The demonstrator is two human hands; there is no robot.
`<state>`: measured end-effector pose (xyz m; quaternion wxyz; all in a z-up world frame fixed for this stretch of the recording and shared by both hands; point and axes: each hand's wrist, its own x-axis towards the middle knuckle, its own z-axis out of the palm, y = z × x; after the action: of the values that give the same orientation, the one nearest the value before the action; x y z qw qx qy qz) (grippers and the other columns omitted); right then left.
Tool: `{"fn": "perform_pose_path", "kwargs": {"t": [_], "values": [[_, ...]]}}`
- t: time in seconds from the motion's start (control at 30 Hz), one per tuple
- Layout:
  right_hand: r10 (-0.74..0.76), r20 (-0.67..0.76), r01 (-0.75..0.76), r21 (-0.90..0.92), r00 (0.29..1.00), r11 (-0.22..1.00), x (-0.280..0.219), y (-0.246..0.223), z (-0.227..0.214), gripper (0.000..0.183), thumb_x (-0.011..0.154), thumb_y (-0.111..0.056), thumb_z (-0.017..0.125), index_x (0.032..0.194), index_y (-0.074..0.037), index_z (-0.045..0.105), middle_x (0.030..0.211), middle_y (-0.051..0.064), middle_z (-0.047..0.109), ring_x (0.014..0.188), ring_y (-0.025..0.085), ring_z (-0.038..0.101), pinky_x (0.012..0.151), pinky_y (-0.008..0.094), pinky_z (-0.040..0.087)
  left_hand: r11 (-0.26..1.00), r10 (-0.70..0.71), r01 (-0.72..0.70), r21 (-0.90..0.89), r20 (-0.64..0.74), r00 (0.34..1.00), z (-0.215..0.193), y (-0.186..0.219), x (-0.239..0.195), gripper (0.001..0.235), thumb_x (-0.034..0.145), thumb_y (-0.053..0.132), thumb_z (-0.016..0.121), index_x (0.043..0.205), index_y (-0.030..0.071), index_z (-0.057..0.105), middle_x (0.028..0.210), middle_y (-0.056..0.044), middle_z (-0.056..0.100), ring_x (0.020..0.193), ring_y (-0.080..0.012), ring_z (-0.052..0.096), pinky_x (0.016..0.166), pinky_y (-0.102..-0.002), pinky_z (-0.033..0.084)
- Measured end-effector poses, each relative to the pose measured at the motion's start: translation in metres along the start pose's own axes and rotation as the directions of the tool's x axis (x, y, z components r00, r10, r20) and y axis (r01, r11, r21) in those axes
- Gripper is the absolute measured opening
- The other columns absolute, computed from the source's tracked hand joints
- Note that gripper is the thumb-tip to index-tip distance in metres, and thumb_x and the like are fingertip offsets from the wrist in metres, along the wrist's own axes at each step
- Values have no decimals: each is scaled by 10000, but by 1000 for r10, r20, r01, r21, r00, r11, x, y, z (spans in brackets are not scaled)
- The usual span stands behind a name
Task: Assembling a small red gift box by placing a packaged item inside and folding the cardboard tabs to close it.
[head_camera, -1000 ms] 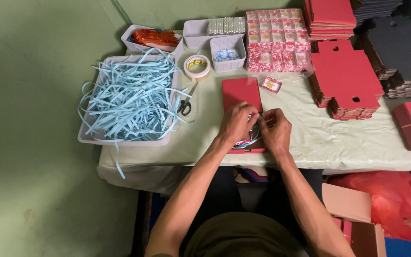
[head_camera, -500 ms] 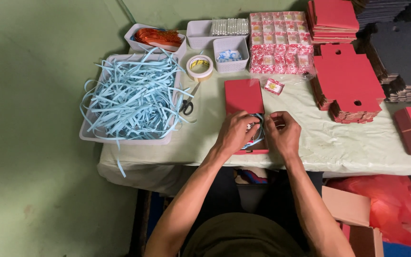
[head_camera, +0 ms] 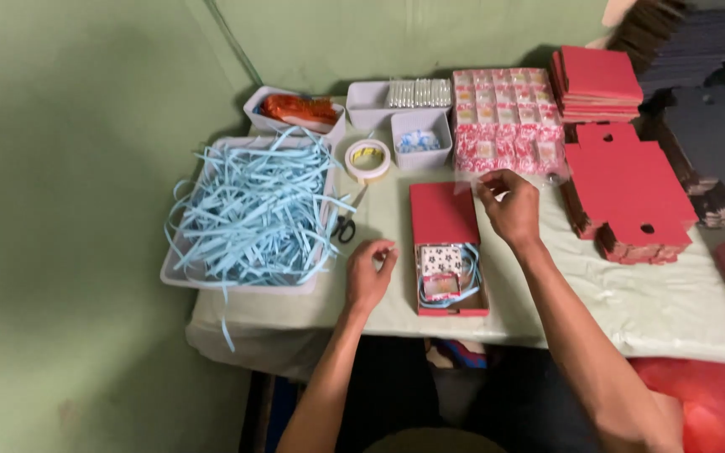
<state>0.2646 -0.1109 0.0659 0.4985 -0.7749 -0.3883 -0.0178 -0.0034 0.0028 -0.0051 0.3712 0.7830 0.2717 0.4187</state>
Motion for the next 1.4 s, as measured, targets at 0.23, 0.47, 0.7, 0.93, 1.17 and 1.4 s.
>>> {"fn": "perform_pose_path", "kwargs": {"t": [0.23, 0.47, 0.7, 0.93, 1.17, 1.4], "values": [[-98, 85, 112, -179, 992, 978, 90, -14, 68, 202, 841, -103, 735, 1043, -104, 733, 906, 106, 765, 866, 326, 735, 793, 466, 580, 996, -88, 88, -18, 13, 996, -5, 5, -8, 140, 888, 170, 761, 1024, 138, 765, 834, -72, 711, 750, -213, 687, 674, -312, 551], [-43, 281, 122, -271, 959, 955, 150, 27, 138, 270, 851, -97, 701, 1110, -153, 753, 902, 77, 777, 945, 299, 746, 877, 431, 608, 994, -103, 100, 33, 89, 991, -12, 19, -5, 110, 915, 204, 747, 1006, 148, 770, 829, -61, 708, 769, -239, 718, 696, -341, 591], [214, 358, -36, -444, 909, 895, 174, -2, 157, 323, 900, -113, 705, 1223, -95, 703, 1108, 145, 748, 947, 292, 732, 786, 389, 639, 995, -99, 101, -11, 128, 987, -19, 38, 4, 152, 940, 199, 674, 1004, 81, 744, 892, -54, 682, 773, -178, 668, 693, -321, 541], [319, 315, -119, -519, 894, 846, 183, -3, 186, 482, 861, -380, 849, 1116, -20, 653, 1025, 160, 739, 902, 302, 747, 754, 395, 648, 984, -176, 175, 19, 137, 975, -20, 43, 9, 143, 933, 195, 677, 1000, 100, 762, 905, -41, 700, 776, -164, 677, 688, -303, 554], [349, 289, -7, -761, 891, 649, 185, 13, 209, 801, 900, -668, 690, 1342, -39, 466, 1094, 138, 629, 897, 223, 695, 689, 356, 618, 970, -241, 240, 28, 164, 957, -20, 48, 13, 157, 946, 220, 668, 1005, 111, 763, 912, -25, 698, 801, -150, 677, 692, -293, 554], [385, 228, -211, -543, 894, 813, 183, -7, 195, 732, 791, -374, 912, 1288, -32, 498, 1166, 180, 665, 997, 313, 716, 788, 415, 631, 974, -222, 225, -3, 149, 964, -21, 48, 12, 156, 947, 206, 670, 1009, 101, 767, 905, -24, 697, 802, -146, 672, 703, -288, 550]]}}
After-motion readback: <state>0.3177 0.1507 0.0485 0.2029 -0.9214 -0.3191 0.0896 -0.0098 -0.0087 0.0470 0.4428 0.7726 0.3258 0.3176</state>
